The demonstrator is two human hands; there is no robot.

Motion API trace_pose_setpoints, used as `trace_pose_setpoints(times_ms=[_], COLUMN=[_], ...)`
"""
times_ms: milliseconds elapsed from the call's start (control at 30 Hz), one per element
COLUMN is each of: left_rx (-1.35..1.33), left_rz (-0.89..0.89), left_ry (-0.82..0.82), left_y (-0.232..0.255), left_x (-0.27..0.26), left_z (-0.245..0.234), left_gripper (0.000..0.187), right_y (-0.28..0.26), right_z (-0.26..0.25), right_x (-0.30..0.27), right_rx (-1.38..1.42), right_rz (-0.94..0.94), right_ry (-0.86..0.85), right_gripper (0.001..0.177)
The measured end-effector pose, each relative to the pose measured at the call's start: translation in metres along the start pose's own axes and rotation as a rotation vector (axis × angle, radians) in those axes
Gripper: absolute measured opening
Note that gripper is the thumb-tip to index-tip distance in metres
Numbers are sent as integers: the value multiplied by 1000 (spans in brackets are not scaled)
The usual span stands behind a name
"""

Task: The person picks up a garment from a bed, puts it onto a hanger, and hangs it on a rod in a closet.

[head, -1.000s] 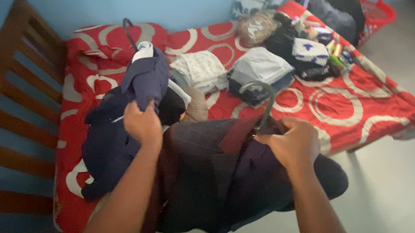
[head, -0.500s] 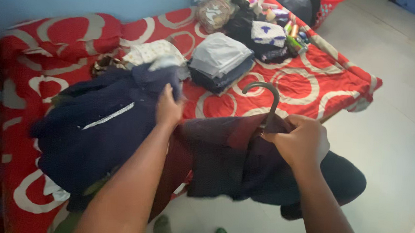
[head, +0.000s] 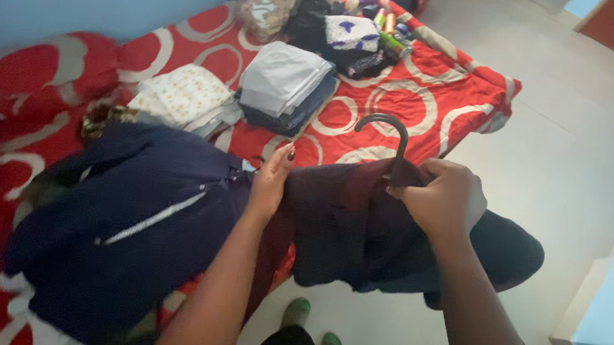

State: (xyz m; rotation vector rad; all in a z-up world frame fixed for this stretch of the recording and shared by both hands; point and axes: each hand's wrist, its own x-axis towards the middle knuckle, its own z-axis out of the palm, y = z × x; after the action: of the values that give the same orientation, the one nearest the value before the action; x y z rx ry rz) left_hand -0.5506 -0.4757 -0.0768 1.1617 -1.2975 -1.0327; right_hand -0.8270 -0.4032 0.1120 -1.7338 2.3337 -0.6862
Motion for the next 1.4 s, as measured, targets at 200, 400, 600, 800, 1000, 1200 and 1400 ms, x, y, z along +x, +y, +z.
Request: trace_pose_setpoints(times_ms=[200, 400, 600, 800, 1000, 1200, 1400], left_rx=[400, 731, 589, 509, 454, 427, 422], left_rz=[293, 451, 625, 662, 745, 734, 735], left_ry=[49, -101, -290, -192, -225, -198, -92], left_y=[76, 125, 143, 165, 204, 225, 221], left_x=[18, 37, 76, 86, 124, 177, 246], left_z=[16, 84, 180, 309, 449, 537, 618], left_gripper=[62, 60, 41, 40, 35, 32, 28], right_y=[-11, 7, 80, 178, 280, 348, 416], right_z=[2, -8, -43, -76, -129, -163, -186], right_x=[23, 40, 67, 114, 169, 236, 324], right_rx=[86, 30, 40, 65, 175, 249, 274], right_rz=[61, 273, 350, 310, 270, 99, 134], right_ry=[62, 127, 261, 381, 553, 617, 549], right_gripper=[37, 37, 28, 15, 19, 40, 41])
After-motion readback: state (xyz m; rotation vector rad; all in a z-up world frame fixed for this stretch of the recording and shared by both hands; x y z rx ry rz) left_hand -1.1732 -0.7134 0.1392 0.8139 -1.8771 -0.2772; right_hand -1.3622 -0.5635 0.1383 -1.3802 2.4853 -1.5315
